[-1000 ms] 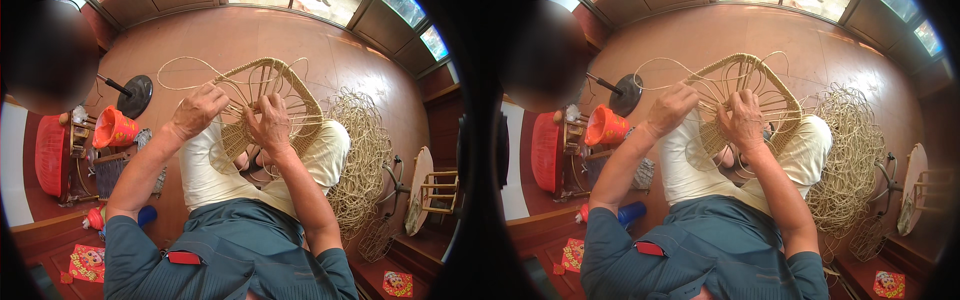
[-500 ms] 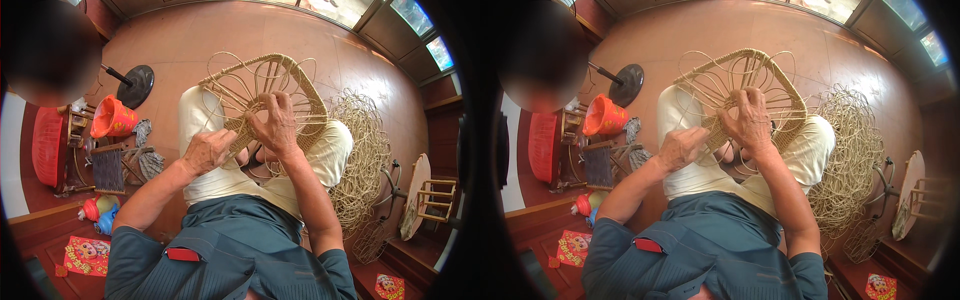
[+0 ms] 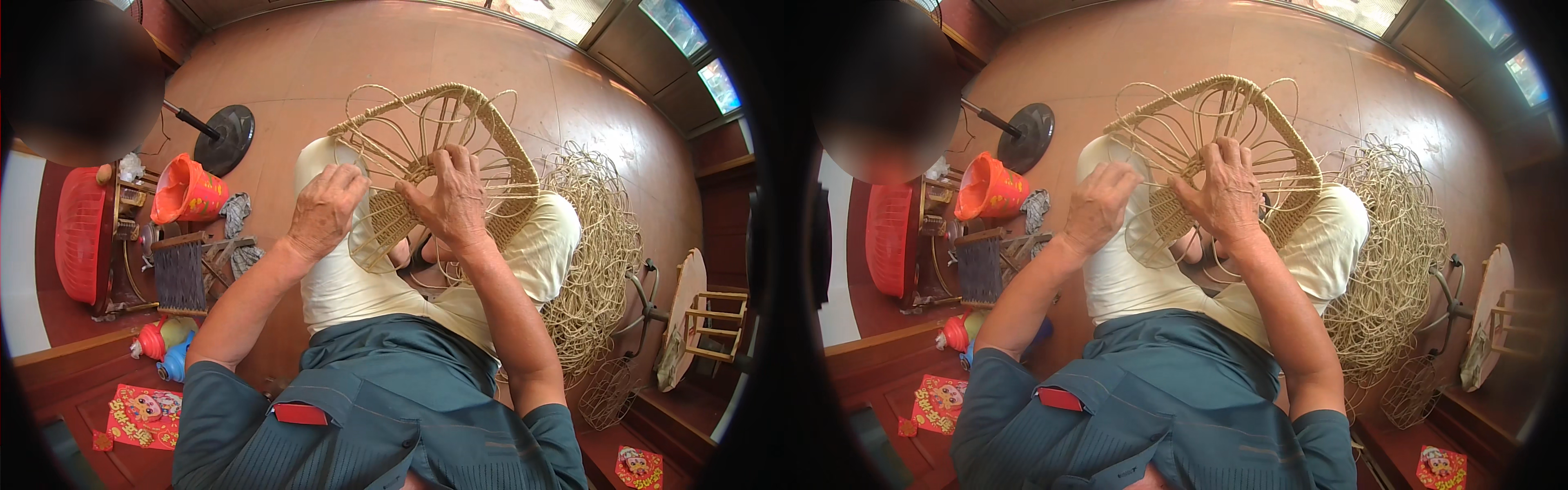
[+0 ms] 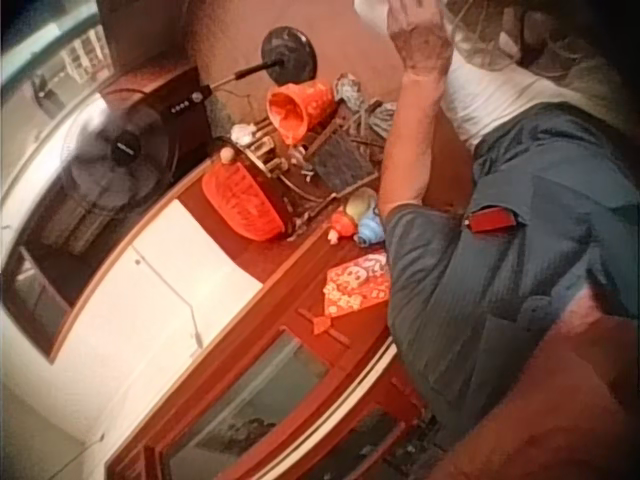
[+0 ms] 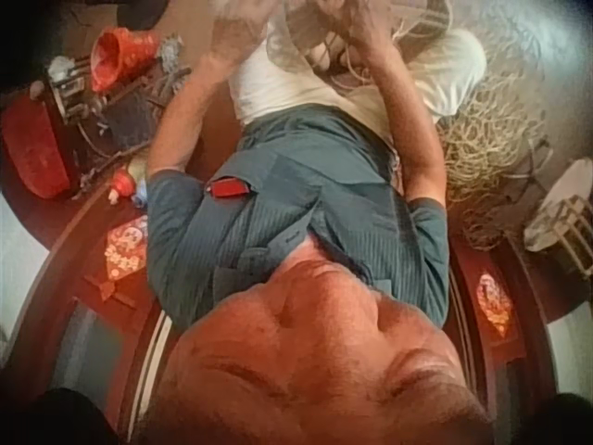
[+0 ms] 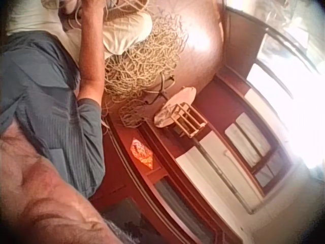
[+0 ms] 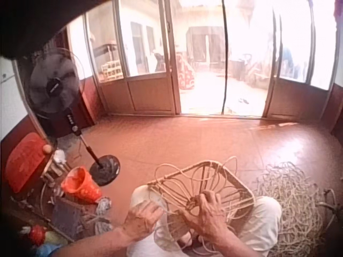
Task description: Weaving dried plant material into a fan or basket frame.
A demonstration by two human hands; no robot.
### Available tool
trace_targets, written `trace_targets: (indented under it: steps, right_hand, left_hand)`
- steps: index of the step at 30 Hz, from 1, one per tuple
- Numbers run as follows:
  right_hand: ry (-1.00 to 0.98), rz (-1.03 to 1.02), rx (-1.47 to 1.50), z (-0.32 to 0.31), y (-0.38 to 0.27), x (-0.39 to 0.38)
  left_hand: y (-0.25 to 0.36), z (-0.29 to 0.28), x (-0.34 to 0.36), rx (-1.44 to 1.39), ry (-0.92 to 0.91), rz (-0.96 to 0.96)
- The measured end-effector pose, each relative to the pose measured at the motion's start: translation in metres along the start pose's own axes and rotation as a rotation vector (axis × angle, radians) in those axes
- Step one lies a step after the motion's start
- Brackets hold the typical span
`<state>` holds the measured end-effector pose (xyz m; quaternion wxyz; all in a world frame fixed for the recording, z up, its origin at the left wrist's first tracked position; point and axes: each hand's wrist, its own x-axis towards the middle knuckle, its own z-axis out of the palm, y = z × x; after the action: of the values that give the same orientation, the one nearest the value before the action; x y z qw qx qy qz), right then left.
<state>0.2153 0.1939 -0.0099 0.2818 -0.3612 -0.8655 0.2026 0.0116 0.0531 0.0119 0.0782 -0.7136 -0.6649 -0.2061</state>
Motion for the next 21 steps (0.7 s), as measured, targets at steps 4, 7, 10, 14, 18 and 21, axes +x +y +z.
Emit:
trace_targets:
  steps: [4,7,10,14,18,21]
  right_hand:
    - [-0.019,0.022,0.002,-0.001,-0.001,0.001]
    - [-0.028,0.013,0.006,-0.003,0.0,0.001]
    - [0.001,-0.01,0.016,-0.002,0.001,0.001]
    - [-0.022,0.002,0.019,-0.004,0.003,0.003]
    - [-0.049,0.0,0.018,-0.007,0.004,0.002]
    - [-0.104,0.0,0.031,-0.01,0.005,-0.001]
  left_hand:
    - [0.002,0.002,0.004,0.11,-0.03,0.07]
    - [0.003,0.007,0.007,0.309,-0.155,0.042]
    - [-0.001,0.008,0.007,0.339,-0.151,0.069]
    - [-0.004,0.002,0.007,0.281,0.072,0.24]
    - [0.02,0.005,-0.005,-0.06,0.1,0.263]
    - [0.047,0.011,-0.032,-0.236,-0.233,0.078]
